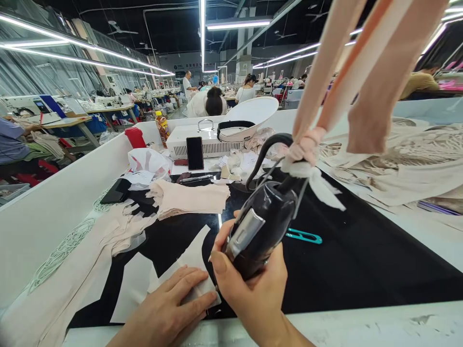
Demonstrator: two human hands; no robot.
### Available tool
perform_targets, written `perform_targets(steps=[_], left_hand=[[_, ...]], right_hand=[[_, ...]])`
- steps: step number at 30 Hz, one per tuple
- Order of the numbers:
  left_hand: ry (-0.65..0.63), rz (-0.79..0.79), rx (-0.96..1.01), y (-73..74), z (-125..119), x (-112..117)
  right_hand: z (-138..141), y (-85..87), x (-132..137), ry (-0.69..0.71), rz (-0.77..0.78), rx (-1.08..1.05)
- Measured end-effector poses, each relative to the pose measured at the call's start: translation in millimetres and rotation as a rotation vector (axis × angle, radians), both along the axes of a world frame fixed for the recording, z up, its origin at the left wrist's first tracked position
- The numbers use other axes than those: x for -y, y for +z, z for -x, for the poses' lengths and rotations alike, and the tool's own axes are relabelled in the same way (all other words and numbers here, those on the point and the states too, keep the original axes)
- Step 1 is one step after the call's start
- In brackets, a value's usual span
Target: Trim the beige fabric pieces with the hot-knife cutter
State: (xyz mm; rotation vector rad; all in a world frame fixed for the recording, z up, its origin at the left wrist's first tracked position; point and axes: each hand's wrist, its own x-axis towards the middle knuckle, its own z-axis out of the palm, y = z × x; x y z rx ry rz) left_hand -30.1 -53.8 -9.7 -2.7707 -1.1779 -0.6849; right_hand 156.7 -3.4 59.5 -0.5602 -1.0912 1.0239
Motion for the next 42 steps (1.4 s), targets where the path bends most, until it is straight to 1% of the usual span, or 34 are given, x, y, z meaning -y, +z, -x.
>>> perform_targets(steps=[3,7,13,17,22,31,35,38,42], left_hand=[[0.008,0.013,0.001,0.3,-1.2,0.5],[0.018,0.026,0.025,1.3,-3.1,1.0],[0.046,-0.033,0.047,-1.7,-4.8,1.6],[0.051,-0.055,0.050,-3.1,-4.8,2.3],[0.041,-0.063,0.030,-5.1,-5.2,3.8],[0.040,-0.051,-0.059,-6.3,-6.5,6.6],[0.047,-0.068,-0.076,-11.6,-6.1,4.0],[0.054,-0.105,-0.077,-19.9,-7.9,5.8],[0.049,-0.184,-0.080,-29.7,-12.3,17.9]], right_hand=[[5.7,1.6,-4.3,-0.023,0.006,-0.008],[9.3,-0.6,-6.3,-0.017,-0.001,0.002],[9.0,0.2,-4.9,0.003,-0.006,0.019],[9.2,0.1,-9.1,0.007,-0.011,-0.001],[12.8,-0.7,-14.6,-0.019,-0.022,-0.028],[15.6,-2.1,-12.2,-0.030,-0.001,-0.010],[19.4,0.8,-12.8,-0.052,0.009,-0.003],[20.1,1.9,-12.2,-0.074,0.028,0.000],[11.3,-0.9,-9.4,0.005,0.018,0.029]])
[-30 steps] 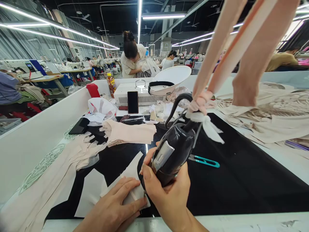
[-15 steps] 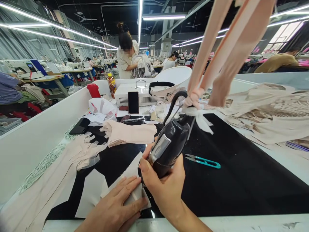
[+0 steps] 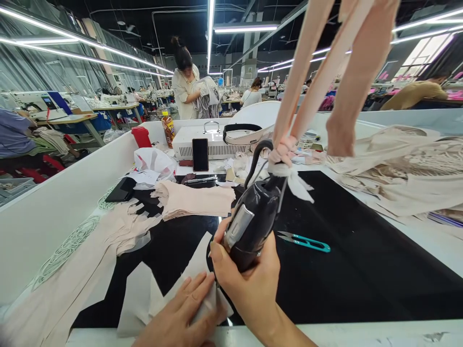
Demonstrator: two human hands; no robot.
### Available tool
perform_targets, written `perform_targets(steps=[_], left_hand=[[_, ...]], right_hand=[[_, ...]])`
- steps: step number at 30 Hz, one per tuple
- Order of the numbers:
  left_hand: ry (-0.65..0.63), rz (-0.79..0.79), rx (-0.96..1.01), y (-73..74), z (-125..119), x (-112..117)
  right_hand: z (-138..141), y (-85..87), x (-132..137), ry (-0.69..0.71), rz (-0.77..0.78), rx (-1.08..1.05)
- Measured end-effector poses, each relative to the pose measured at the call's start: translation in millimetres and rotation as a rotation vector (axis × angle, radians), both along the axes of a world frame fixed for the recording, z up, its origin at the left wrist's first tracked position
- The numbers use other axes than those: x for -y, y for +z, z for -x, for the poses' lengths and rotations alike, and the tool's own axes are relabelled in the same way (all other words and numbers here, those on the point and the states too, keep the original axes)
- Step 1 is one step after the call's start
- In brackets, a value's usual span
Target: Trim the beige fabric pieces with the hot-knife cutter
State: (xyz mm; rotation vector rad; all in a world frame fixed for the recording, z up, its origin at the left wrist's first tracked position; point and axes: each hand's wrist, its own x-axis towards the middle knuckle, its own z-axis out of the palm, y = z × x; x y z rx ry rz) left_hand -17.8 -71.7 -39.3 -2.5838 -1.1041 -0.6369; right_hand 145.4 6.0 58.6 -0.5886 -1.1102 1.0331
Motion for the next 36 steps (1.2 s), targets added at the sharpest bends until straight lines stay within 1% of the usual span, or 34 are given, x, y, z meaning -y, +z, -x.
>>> perform_targets(steps=[2,4,7,9,12,16,19,22,26,30,32,36], left_hand=[[0.011,0.004,-0.005,1.7,-0.4,4.9],[-0.003,0.001,0.045,9.6,0.7,3.9],[-0.050,-0.033,0.150,28.1,2.0,-8.8],[-0.095,-0.037,0.160,38.8,1.2,-19.4],[-0.162,-0.030,0.128,45.3,-0.4,-29.9],[-0.161,0.011,0.111,41.0,1.4,-33.9],[-0.169,0.007,0.088,36.7,5.0,-34.0],[-0.145,0.013,0.067,34.1,8.7,-32.9],[-0.113,0.043,0.058,32.4,12.2,-31.5],[-0.122,0.035,0.058,29.9,13.5,-30.6],[-0.121,0.030,0.070,28.2,13.7,-29.6],[-0.115,0.071,0.087,27.9,12.1,-25.8]], right_hand=[[-6.0,-1.7,1.1,0.051,-0.013,0.011],[-10.3,-3.0,1.6,0.072,-0.020,0.003],[-12.3,-4.1,1.3,0.089,-0.025,-0.009],[-11.6,-4.5,1.0,0.091,-0.032,-0.005],[-9.6,-4.4,1.4,0.078,-0.022,0.003],[-8.0,-3.6,2.0,0.042,-0.017,0.000],[-8.3,-4.1,2.2,0.066,-0.017,0.016],[-9.2,-5.1,3.6,0.069,-0.027,0.023],[-8.9,-3.9,5.6,0.028,-0.020,0.021],[-3.8,0.4,3.1,0.010,-0.013,-0.014],[0.3,1.9,1.2,-0.031,-0.010,-0.049],[6.2,1.3,0.0,-0.065,-0.003,-0.074]])
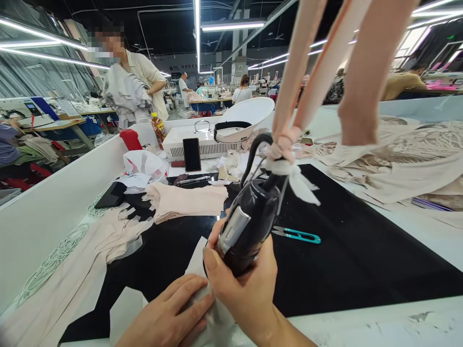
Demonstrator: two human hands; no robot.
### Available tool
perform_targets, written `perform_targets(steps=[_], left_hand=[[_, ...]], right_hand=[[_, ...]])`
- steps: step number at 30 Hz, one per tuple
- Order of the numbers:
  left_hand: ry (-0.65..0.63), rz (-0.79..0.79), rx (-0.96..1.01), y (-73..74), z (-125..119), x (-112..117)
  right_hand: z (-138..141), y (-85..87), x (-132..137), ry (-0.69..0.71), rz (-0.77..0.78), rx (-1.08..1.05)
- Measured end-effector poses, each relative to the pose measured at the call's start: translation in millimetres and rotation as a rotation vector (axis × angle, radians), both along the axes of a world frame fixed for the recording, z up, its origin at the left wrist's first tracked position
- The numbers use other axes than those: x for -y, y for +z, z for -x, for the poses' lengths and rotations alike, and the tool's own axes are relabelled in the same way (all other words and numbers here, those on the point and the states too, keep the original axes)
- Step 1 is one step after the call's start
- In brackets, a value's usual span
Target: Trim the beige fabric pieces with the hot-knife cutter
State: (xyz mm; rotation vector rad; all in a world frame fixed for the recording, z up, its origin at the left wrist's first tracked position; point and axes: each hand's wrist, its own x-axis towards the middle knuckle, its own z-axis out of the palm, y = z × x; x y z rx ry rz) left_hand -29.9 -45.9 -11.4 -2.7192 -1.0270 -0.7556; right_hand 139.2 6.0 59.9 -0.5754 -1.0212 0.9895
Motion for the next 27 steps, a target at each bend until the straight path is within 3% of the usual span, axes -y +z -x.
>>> perform_targets(steps=[10,17,21,27], left_hand=[[-0.019,0.047,0.007,5.0,-5.6,3.3],[0.019,0.230,0.132,28.6,9.6,-13.1],[-0.093,0.371,0.112,35.9,14.8,-34.3],[-0.190,0.386,0.053,37.6,23.1,-49.1]], right_hand=[[2.0,-7.3,1.7,-0.089,0.020,0.086],[0.9,0.6,2.0,-0.084,-0.003,0.110],[-0.1,1.3,0.1,-0.077,-0.004,0.135],[1.9,-9.6,0.8,-0.047,-0.031,0.084]])
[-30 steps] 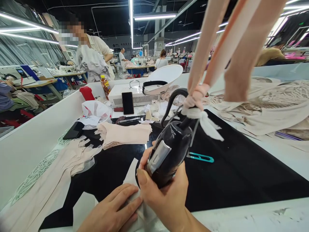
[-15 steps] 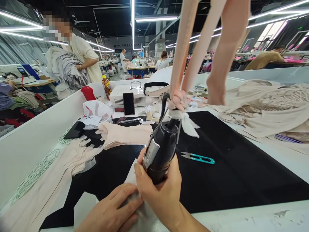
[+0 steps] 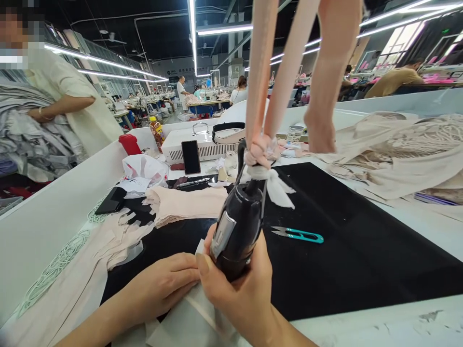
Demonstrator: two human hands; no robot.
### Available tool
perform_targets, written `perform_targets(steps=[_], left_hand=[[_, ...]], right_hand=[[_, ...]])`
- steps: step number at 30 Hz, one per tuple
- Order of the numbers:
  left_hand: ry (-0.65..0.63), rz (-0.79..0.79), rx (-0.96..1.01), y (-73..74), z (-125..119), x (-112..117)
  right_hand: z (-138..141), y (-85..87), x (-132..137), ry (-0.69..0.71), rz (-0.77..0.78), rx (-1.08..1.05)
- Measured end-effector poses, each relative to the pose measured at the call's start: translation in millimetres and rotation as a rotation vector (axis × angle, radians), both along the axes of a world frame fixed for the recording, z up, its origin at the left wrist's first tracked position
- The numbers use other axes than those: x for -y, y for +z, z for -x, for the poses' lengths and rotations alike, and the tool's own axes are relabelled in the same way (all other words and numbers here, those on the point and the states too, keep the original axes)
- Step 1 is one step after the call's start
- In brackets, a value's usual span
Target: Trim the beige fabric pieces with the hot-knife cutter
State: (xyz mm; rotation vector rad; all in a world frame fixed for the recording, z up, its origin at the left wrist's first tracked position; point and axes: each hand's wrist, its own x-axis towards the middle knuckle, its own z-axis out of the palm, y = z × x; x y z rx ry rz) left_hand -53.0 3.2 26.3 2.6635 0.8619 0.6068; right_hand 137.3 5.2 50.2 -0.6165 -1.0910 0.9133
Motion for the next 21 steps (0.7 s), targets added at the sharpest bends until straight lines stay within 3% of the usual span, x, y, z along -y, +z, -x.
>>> perform_targets(steps=[10,21], left_hand=[[-0.058,-0.012,-0.029,-0.6,12.9,-1.1],[-0.098,-0.183,-0.240,2.2,10.0,7.2]], right_hand=[[-6.1,9.5,3.1,0.105,0.000,0.004],[-10.8,5.5,3.2,0.147,-0.013,0.046]])
